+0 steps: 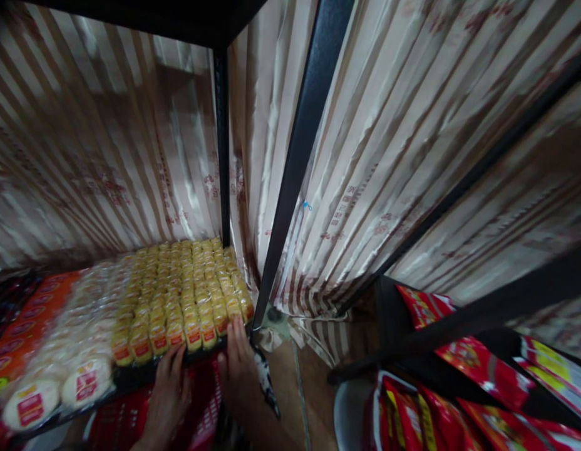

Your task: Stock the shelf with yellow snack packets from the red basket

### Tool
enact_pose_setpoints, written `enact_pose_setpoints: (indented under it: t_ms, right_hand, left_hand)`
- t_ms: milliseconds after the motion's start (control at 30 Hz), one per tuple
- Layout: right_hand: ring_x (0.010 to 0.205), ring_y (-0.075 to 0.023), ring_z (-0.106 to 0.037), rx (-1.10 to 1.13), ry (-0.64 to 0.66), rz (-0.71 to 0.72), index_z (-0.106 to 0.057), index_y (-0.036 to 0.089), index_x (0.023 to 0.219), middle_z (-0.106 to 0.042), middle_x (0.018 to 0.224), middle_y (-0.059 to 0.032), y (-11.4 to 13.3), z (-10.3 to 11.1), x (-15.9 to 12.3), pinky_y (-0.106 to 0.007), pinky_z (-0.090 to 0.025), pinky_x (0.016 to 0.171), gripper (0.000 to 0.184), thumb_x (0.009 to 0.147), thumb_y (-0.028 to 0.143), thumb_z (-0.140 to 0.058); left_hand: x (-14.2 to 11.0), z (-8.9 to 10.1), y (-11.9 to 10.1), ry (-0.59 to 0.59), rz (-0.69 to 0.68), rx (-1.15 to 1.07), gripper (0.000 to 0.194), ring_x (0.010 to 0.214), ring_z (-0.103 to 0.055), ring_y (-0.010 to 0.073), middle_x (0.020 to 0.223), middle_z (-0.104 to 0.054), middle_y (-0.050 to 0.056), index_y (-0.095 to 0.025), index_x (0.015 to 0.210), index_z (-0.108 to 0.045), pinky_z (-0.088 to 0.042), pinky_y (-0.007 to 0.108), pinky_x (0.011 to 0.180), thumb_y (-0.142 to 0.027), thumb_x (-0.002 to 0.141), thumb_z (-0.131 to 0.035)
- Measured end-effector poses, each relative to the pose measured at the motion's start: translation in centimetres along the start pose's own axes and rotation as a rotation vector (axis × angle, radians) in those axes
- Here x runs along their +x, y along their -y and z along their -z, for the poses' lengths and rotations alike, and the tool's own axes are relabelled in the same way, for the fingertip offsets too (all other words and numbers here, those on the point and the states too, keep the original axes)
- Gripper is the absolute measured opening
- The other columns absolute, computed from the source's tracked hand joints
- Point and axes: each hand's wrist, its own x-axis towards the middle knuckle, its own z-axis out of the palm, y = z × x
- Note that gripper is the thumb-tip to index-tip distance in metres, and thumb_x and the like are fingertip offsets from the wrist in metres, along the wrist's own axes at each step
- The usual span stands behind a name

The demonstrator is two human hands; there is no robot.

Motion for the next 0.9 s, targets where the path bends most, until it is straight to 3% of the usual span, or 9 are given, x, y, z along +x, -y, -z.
enact_pose_setpoints:
  t_ms: [100, 267, 500, 667, 900]
  right_hand:
    - [0.133, -0.0245, -0.019, 0.018, -0.012, -0.035, -0.019, 0.011, 0.14, -0.021, 0.145, -0.0118, -0.9, -0.4, -1.8, -0.047, -0.033, 0.103, 0.053, 0.09, 0.023, -0.031]
    - [0.134, -0.0241, -0.014, 0.1, -0.017, -0.062, -0.019, 0.005, 0.139, -0.019, 0.145, -0.0166, -1.2, -0.9, -1.2, -0.046, -0.029, 0.105, 0.055, 0.091, 0.028, -0.031]
    - [0.135, -0.0213, -0.009, 0.191, 0.01, -0.358, -0.015, -0.002, 0.138, -0.014, 0.145, -0.02, -0.6, -2.6, 1.2, -0.042, -0.023, 0.108, 0.062, 0.091, 0.037, -0.023]
    - [0.134, -0.0237, -0.014, 0.206, 0.018, -0.376, -0.017, -0.004, 0.137, -0.017, 0.144, -0.0214, -1.6, -3.4, 1.7, -0.044, -0.023, 0.107, 0.065, 0.091, 0.042, -0.018]
    - [0.133, -0.0235, -0.021, 0.209, 0.012, -0.311, -0.024, 0.0, 0.137, -0.025, 0.142, -0.02, -2.6, -3.5, 1.9, -0.046, -0.027, 0.105, 0.066, 0.091, 0.047, -0.018]
  left_hand:
    - [-0.2, 0.6, -0.2, 0.025, -0.041, 0.027, 0.043, 0.114, -0.044, 0.0238, 0.118, -0.047, 0.013, -0.012, 0.121, -0.044, -0.044, 0.046, 0.094, -0.007, 0.079, -0.036]
    - [-0.4, 1.3, -0.8, 0.028, -0.137, 0.085, 0.042, 0.113, -0.044, 0.0241, 0.117, -0.049, 0.014, -0.011, 0.116, -0.049, -0.045, 0.043, 0.094, -0.005, 0.076, -0.038]
    - [-1.4, 1.1, -2.2, 0.009, -0.203, 0.037, 0.045, 0.119, -0.041, 0.024, 0.123, -0.047, 0.015, -0.012, 0.118, -0.048, -0.044, 0.042, 0.095, -0.006, 0.075, -0.036]
    - [-1.6, 1.1, -2.7, 0.042, -0.203, -0.017, 0.054, 0.124, -0.038, 0.0217, 0.129, -0.047, 0.012, -0.015, 0.126, -0.043, -0.041, 0.042, 0.099, -0.004, 0.075, -0.032]
    - [1.0, 0.6, -3.3, 0.159, -0.149, -0.024, 0.058, 0.126, -0.036, 0.02, 0.131, -0.048, 0.009, -0.014, 0.126, -0.045, -0.037, 0.04, 0.103, -0.001, 0.071, -0.032]
